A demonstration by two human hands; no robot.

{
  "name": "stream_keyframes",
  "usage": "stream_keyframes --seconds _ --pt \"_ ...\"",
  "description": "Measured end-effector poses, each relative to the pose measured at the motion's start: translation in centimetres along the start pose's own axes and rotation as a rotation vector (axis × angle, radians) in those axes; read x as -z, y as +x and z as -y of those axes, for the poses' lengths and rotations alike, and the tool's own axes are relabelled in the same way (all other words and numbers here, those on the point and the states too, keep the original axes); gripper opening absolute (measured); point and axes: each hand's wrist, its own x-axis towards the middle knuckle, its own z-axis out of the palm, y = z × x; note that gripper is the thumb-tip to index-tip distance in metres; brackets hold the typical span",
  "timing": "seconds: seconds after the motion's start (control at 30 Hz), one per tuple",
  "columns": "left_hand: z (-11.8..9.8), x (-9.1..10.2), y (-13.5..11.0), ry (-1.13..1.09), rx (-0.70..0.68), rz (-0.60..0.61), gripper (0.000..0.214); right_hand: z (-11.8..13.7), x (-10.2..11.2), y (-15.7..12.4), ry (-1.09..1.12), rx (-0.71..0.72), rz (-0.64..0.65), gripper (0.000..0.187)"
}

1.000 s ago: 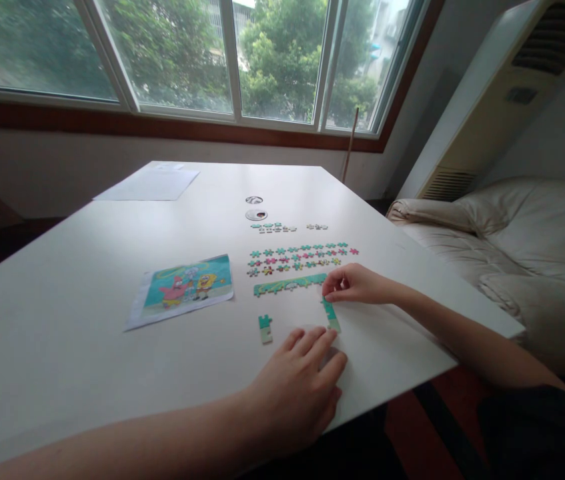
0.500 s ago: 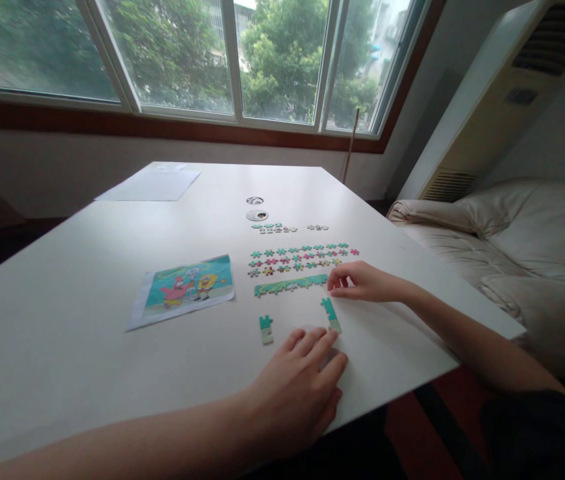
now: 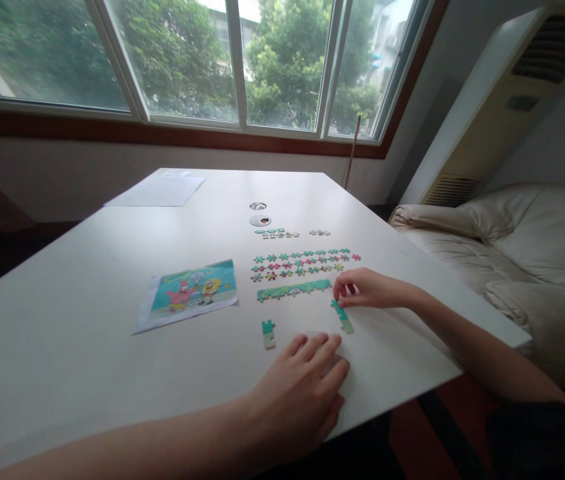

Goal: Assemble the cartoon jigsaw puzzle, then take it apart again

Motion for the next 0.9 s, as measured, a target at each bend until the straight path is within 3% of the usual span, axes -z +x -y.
stream_keyframes --seconds 0.2,0.33,0.47,0.63,0.77,0.9 --pt "1.0 1.6 -0.5 0.055 -0.018 -0.007 0.029 -0.6 0.8 -0.2 -0.024 -0.001 0.01 0.021" --pt "3.2 2.9 -2.3 0.107 0.023 -0.07 0.021 -1.0 1.6 -0.1 -0.018 0.02 -0.024 0.025" --pt "6.1 2.9 -5.3 0.131 0.086 -0.17 0.019 -2.1 2.8 1.6 -0.041 0.029 -0.017 0.025" --pt "8.0 1.8 -7.9 0.136 0.119 -0.256 0.025 -3.7 4.8 7.3 -0.133 0.003 -0.063 0.019" --pt "8.1 1.8 -8.0 0.111 0.129 -0.256 0.025 -4.5 5.9 13.3 -0.155 -0.049 -0.181 0.015" --pt "8.2 2.1 -7.7 0.092 0.11 -0.236 0.024 -5.1 5.5 18.1 -0.156 -0.084 -0.278 0.02"
